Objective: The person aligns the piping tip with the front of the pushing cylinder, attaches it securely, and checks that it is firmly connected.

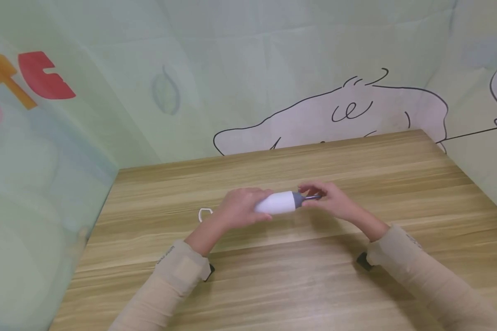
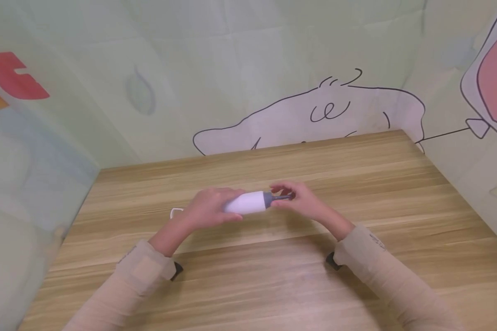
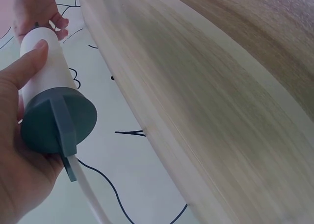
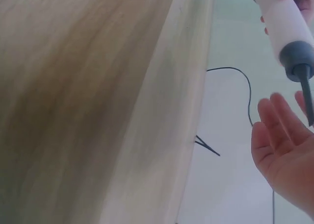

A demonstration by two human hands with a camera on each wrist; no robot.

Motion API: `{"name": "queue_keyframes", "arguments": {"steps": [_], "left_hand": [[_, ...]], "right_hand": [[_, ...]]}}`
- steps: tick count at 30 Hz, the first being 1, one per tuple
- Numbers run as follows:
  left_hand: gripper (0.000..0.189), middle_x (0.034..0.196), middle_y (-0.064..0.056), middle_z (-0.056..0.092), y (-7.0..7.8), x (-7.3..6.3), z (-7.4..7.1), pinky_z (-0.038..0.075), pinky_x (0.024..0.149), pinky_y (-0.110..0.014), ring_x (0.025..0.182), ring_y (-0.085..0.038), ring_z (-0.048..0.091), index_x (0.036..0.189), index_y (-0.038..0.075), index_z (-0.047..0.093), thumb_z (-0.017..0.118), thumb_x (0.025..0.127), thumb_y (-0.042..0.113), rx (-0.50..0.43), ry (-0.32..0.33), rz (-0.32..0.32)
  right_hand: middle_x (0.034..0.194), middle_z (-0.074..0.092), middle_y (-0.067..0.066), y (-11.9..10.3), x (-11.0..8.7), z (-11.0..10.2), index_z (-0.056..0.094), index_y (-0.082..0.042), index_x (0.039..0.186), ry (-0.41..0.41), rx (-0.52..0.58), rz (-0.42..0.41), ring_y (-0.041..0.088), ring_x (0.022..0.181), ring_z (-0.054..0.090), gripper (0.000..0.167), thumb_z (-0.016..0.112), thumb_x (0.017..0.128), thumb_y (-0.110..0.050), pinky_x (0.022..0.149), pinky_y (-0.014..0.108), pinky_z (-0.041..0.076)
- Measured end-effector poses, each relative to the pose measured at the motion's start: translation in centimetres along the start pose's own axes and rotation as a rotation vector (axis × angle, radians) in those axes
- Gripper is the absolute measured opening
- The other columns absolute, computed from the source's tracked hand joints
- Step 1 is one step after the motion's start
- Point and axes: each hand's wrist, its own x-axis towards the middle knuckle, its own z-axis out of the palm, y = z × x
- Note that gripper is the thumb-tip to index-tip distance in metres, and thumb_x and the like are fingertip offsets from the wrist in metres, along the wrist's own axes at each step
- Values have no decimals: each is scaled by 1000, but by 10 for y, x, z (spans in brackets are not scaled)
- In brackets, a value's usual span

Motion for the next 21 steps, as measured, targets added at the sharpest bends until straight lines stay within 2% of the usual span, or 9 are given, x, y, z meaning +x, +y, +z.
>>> {"name": "queue_keyframes", "arguments": {"steps": [3,9,13,17,21], "left_hand": [[58,113,-3,62,0,0,1,49,77,-36,97,-18,60,122,15,52,69,72,40,-4,2,-4],[57,110,-3,63,0,-1,2,49,75,-35,94,-18,61,121,14,54,69,72,40,-1,33,31],[57,110,-4,63,1,-1,2,49,77,-35,95,-18,61,121,13,54,68,72,40,3,38,45],[57,111,-5,63,2,-1,2,48,79,-36,97,-19,61,121,13,54,68,72,40,20,48,55],[56,110,-4,63,2,-1,3,49,79,-36,97,-19,61,120,12,55,69,72,39,34,72,71]], "right_hand": [[111,58,16,-4,0,1,51,0,115,16,-45,-52,24,95,54,49,72,71,-8,80,36,44],[101,61,10,-9,0,2,56,-2,101,22,-62,-101,23,93,54,36,72,69,-3,83,43,42],[101,63,9,-9,0,1,60,-4,97,19,-21,-63,21,94,53,28,71,72,-8,85,44,40],[100,62,10,-9,0,0,61,-3,97,3,29,-9,21,92,53,27,70,74,-13,82,36,41],[99,61,12,-9,0,0,60,-1,99,-5,60,40,21,90,53,27,69,75,-11,79,31,44]]}}
